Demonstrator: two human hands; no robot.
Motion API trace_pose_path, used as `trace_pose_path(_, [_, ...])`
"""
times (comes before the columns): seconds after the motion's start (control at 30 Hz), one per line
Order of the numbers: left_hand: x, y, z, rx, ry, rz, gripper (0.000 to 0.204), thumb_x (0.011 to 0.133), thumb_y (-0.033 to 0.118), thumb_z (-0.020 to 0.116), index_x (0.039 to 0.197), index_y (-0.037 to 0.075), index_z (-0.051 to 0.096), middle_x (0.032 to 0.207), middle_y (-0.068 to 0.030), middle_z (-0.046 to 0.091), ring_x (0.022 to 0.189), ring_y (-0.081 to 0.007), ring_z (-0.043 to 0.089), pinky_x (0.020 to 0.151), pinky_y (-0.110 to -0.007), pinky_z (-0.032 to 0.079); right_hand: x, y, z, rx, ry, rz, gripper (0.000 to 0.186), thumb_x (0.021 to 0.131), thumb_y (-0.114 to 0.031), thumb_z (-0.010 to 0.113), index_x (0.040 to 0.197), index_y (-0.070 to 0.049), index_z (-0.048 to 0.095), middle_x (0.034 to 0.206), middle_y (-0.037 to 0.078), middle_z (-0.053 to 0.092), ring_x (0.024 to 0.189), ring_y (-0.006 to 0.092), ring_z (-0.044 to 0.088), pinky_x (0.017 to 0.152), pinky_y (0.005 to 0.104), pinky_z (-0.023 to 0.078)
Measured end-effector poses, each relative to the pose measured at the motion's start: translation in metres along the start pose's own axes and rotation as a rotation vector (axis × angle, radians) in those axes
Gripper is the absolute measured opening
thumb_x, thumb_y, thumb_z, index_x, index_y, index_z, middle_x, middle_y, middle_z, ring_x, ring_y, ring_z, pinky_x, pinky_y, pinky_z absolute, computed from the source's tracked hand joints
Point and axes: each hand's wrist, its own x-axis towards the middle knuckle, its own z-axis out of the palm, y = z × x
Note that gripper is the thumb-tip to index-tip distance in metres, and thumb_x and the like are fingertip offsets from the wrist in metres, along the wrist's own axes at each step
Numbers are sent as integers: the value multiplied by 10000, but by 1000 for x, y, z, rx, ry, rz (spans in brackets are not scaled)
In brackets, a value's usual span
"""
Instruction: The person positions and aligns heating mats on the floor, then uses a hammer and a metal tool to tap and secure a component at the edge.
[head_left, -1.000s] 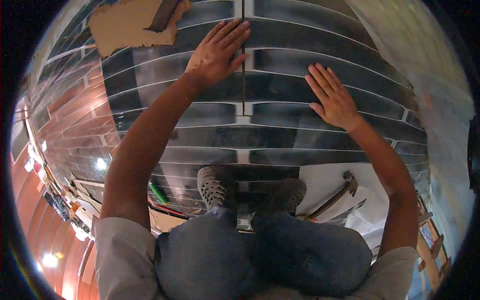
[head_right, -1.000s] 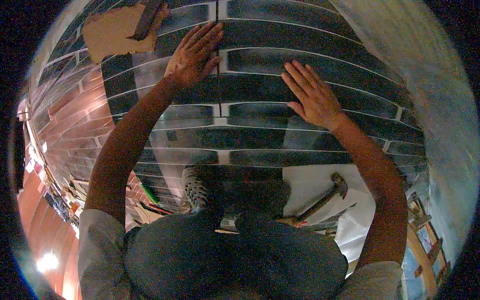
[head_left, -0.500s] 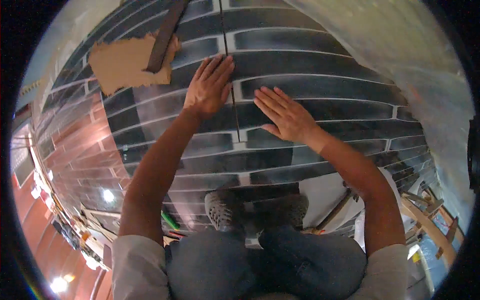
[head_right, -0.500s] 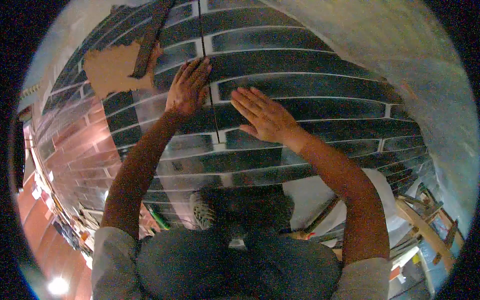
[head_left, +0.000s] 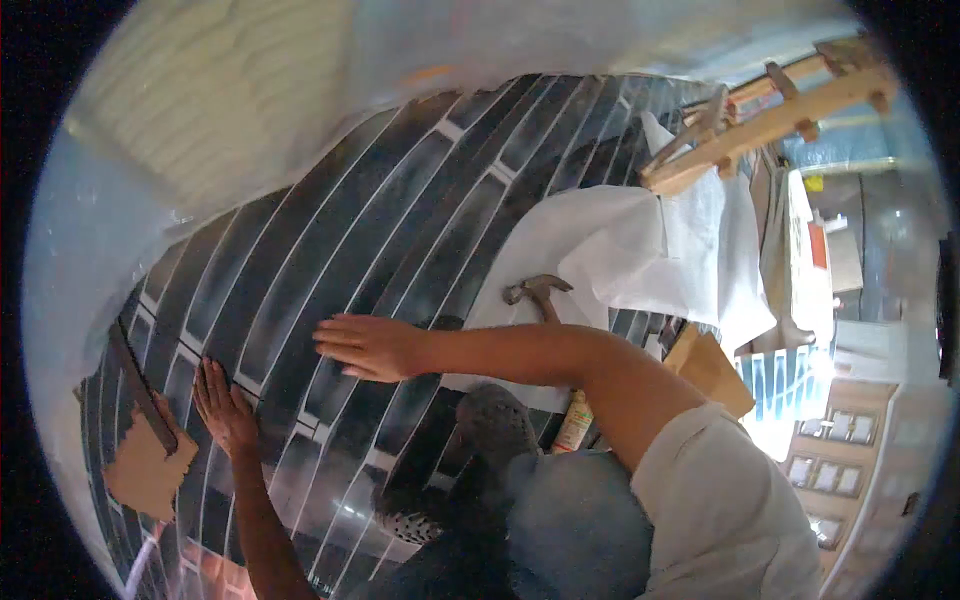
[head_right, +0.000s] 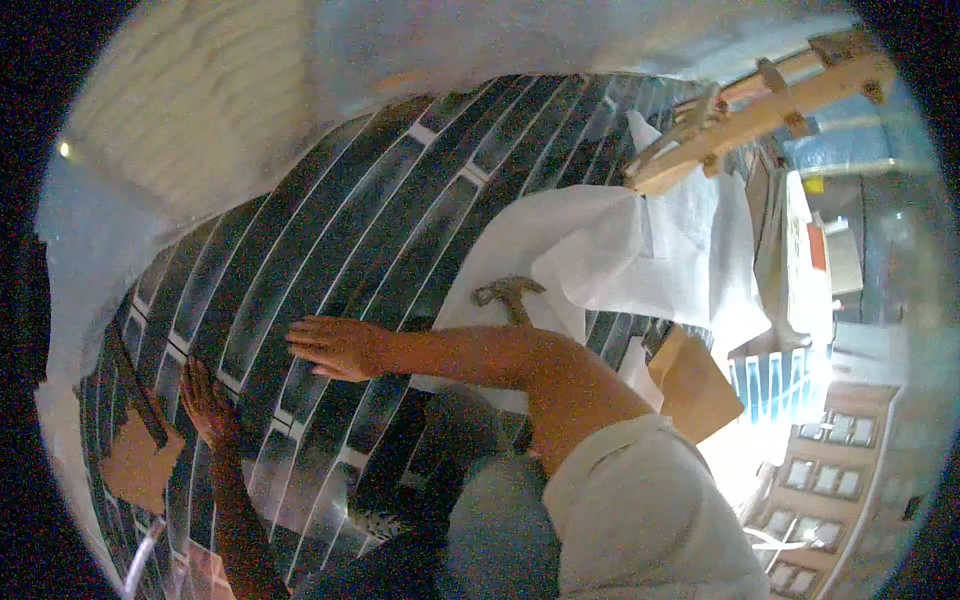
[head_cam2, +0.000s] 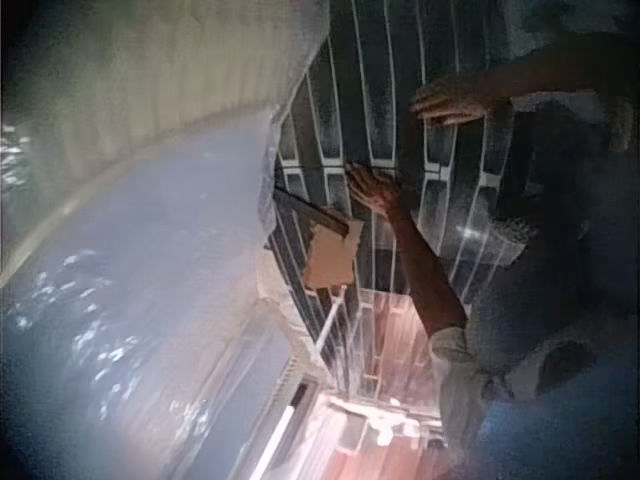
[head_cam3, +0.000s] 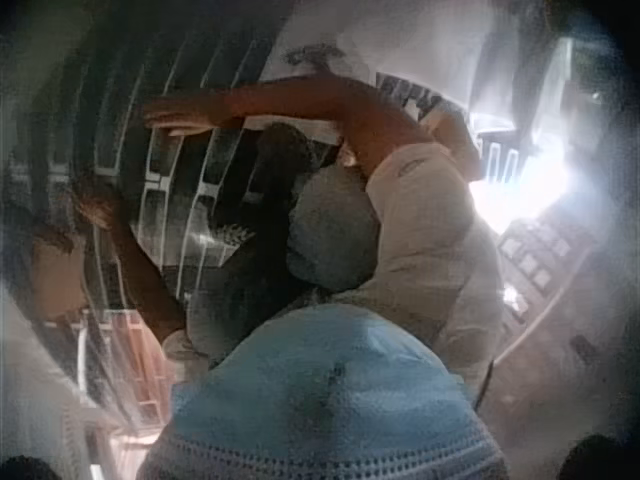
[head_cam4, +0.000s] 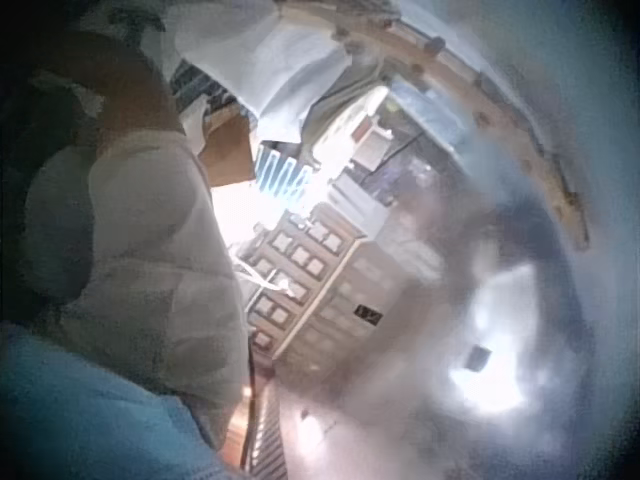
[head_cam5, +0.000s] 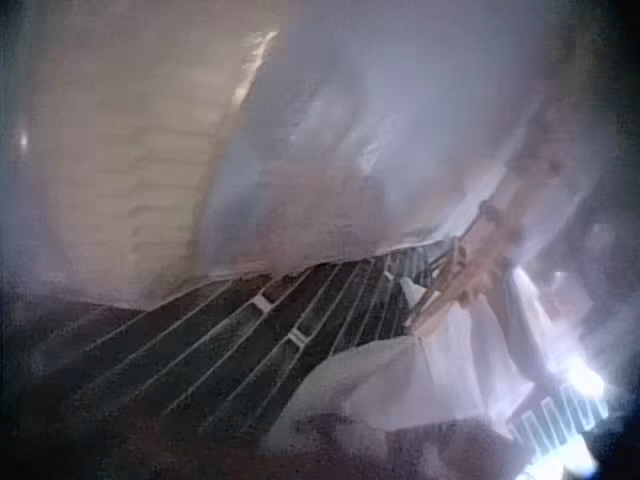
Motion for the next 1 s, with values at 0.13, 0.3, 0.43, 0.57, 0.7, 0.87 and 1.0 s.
trace_pose_path(0.13, [-4, 0, -4, 4, 8, 22, 460, 1034, 255, 368, 1435, 43, 444, 1525, -87, 394, 1417, -288, 342, 1174, -459, 229, -132, -19, -46, -306, -77, 456, 511, 907, -226, 604, 1363, -24, 493, 1496, 187, 368, 1397, 360, 339, 1152, 497, 256])
trace_pose_path(0.3, [-10, -11, 11, 16, 76, 94, 484, 1033, 285, 366, 1426, 12, 441, 1538, -113, 365, 1432, -291, 310, 1178, -450, 222, -246, -74, -79, -507, -64, 1280, 799, 857, -327, 668, 1526, -158, 265, 1525, 215, 269, 1389, 426, 303, 1123, 559, 265])
trace_pose_path(0.43, [-8, -9, 1, 56, -47, 36, 497, 1042, 315, 354, 1421, 6, 445, 1532, -122, 372, 1428, -290, 317, 1173, -444, 234, -275, -74, -70, -354, -22, 1224, 831, 862, -330, 669, 1543, -158, 224, 1491, 274, 288, 1337, 473, 353, 1072, 540, 354])
trace_pose_path(0.57, [-9, -26, 9, 107, -31, 171, 541, 1036, 418, 361, 1365, 16, 514, 1489, -131, 431, 1403, -299, 352, 1160, -456, 258, -298, -51, -56, -471, -23, 1264, 790, 885, -276, 639, 1543, -159, 218, 1435, 356, 307, 1248, 518, 439, 985, 502, 453])
trace_pose_path(0.7, [-13, -92, 8, 95, -55, 304, 458, 1014, 330, 460, 1336, 14, 538, 1446, -150, 477, 1354, -334, 414, 1138, -464, 303, -315, -11, -61, -520, 10, 1148, 750, 901, -170, 584, 1548, -197, 207, 1424, 369, 311, 1233, 523, 454, 973, 500, 463])
trace_pose_path(0.87, [-50, -109, -5, 16, -134, 210, 410, 992, 255, 507, 1316, 7, 552, 1404, -180, 510, 1312, -373, 450, 1122, -475, 318, -347, 26, -88, -435, -30, 1409, 760, 906, -110, 520, 1555, -269, 157, 1459, 324, 309, 1262, 483, 447, 983, 514, 449])
trace_pose_path(1.0, [-39, -8, -106, -335, -170, 168, 401, 967, 195, 538, 1320, 5, 544, 1399, -205, 502, 1289, -395, 462, 1122, -477, 311, -379, 24, -125, -439, -97, 1556, 681, 935, -180, 473, 1545, -264, 182, 1409, 276, 408, 1219, 455, 493, 966, 541, 448])
